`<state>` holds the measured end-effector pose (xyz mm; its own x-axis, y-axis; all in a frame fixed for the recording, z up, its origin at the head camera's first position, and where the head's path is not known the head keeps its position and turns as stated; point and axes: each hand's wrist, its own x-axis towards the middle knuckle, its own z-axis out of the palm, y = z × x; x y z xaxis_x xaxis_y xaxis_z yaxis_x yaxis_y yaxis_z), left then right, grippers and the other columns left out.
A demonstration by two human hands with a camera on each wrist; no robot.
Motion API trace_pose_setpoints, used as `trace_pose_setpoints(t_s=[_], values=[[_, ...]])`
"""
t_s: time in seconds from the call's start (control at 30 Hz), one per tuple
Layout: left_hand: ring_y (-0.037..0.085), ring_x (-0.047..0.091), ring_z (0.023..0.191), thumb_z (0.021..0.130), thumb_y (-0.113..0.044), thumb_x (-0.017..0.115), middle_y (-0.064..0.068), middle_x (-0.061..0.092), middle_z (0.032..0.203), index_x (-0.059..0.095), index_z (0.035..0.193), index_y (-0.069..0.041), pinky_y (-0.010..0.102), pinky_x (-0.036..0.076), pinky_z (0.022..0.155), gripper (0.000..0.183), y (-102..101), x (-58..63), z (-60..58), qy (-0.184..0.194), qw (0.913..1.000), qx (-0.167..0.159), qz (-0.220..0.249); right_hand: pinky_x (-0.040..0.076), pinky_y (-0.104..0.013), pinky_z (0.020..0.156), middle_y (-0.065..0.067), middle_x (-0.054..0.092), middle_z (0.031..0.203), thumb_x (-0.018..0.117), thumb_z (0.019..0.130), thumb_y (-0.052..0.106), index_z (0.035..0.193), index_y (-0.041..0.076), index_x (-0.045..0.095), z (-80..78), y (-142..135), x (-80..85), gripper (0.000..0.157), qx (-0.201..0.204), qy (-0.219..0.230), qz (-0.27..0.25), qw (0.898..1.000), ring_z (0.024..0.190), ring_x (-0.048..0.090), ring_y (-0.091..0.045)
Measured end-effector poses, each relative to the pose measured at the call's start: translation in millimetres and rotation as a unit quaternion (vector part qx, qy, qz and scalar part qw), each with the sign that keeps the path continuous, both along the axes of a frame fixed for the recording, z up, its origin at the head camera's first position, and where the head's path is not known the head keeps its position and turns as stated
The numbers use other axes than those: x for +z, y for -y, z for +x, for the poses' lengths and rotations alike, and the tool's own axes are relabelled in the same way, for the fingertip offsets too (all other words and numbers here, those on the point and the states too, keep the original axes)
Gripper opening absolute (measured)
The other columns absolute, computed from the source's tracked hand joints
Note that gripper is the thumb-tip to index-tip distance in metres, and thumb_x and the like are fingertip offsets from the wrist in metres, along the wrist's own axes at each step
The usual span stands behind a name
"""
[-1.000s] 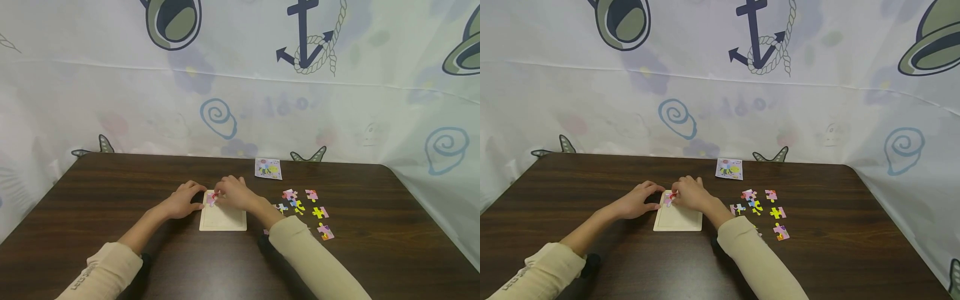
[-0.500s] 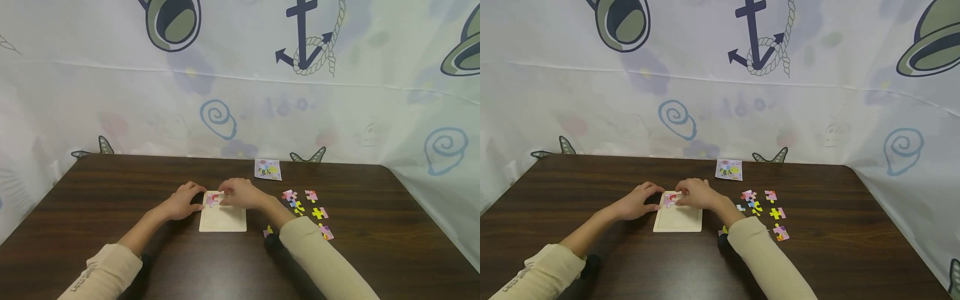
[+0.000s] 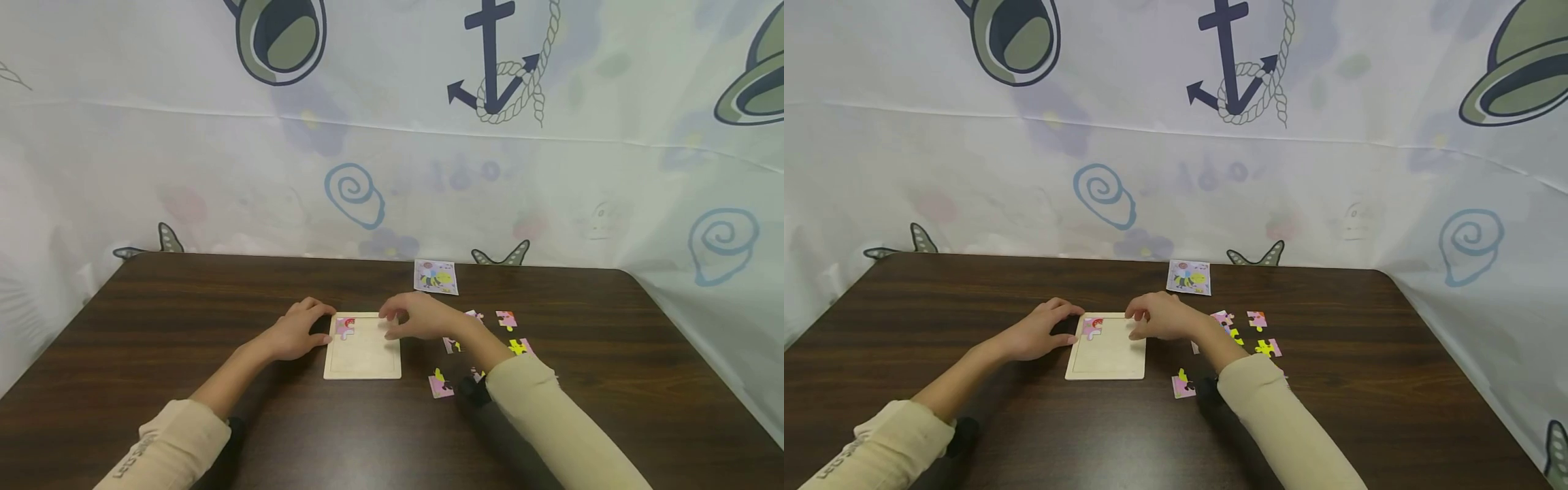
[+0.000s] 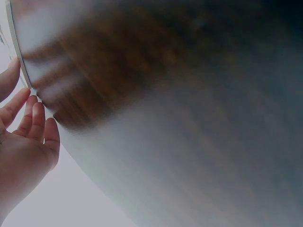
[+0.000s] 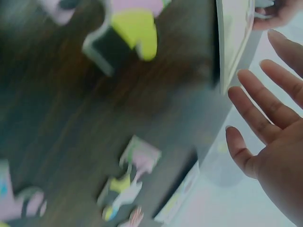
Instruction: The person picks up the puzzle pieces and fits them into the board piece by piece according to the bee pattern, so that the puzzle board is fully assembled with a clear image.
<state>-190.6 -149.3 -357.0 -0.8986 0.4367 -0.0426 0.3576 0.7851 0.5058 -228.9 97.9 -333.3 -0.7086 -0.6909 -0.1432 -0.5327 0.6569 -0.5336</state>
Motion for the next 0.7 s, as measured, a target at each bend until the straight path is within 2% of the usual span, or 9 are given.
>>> trace_pose_setpoints(t_s=[0.3, 0.7], values=[[0.041, 0.036, 0.114, 0.087, -0.014, 0.062, 0.021, 0.042, 0.122, 0.048, 0.126, 0.001, 0.062, 0.031, 0.087, 0.044, 0.1, -1.1, -1.0, -0.001, 1.0000, 0.002, -0.001, 0.042, -0.038, 0.090, -0.009, 0.060, 0.110, 0.068, 0.083, 0.014, 0.112, 0.002, 0.060, -3.6, -38.5, 9.4, 0.033, -0.006, 0.013, -0.013, 1.000, 0.105, 0.055, -0.024], [0.041, 0.037, 0.114, 0.087, -0.015, 0.063, 0.021, 0.043, 0.122, 0.048, 0.125, 0.000, 0.063, 0.031, 0.086, 0.044, -1.0, -0.6, -0.6, -0.002, 1.0000, 0.002, -0.003, 0.043, -0.043, 0.087, -0.013, 0.059, 0.112, 0.066, 0.083, 0.009, 0.112, 0.000, 0.060, -13.0, -94.4, 4.5, 0.031, -0.082, 0.005, 0.016, 0.997, 0.106, 0.054, -0.031]])
